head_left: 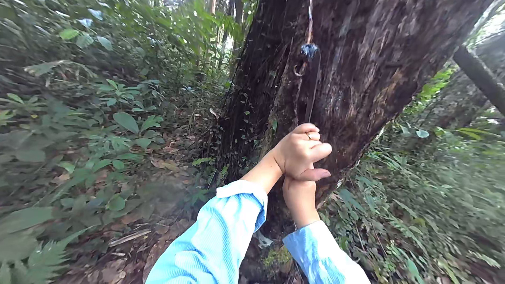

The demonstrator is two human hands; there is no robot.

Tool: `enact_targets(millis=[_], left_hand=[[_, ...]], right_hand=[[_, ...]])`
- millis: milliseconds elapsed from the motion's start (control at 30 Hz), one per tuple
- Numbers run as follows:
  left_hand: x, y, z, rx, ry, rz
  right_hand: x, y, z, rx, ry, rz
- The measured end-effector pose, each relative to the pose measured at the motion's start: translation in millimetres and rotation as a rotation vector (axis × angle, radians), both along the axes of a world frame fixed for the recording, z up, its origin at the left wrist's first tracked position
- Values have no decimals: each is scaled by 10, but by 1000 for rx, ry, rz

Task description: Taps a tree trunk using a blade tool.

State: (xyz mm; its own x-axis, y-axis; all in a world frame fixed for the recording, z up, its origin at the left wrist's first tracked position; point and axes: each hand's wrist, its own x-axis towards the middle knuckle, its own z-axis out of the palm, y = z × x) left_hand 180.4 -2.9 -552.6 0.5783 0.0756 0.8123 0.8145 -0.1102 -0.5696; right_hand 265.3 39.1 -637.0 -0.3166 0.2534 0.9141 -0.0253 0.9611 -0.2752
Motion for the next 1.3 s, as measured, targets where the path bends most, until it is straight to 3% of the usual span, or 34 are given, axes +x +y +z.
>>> enact_targets(millis=[67,233,367,533,667,800,867,1000,1067,1200,1300], left_hand=[[11,4,-126,-7,1,3],[-30,33,-77,3,19,4],[51,70,-301,43,-21,-24],[8,100,-266,53,20,-17],[115,164,-575,88,-30,-2],[82,187,-408,111,8,-20],[60,246,-491,120,-2,-18],[295,282,-989,67,-83,-9],[484,238,-1089,73,-129,-35],[745,131,-997,73,-164,-94],[767,132,-848,92,-169,-97]], right_hand=[[17,19,-112,-23,-13,1],[-20,35,-59,6,-9,-59],[75,70,-251,17,-29,-40],[29,103,-252,40,6,-65],[145,228,-528,97,-23,-75],[119,207,-364,97,5,-101],[128,241,-407,103,-23,-105],[478,299,-857,90,-132,-47],[759,177,-913,63,-121,-3],[1146,-20,-763,44,-139,28],[1136,44,-660,101,-110,15]])
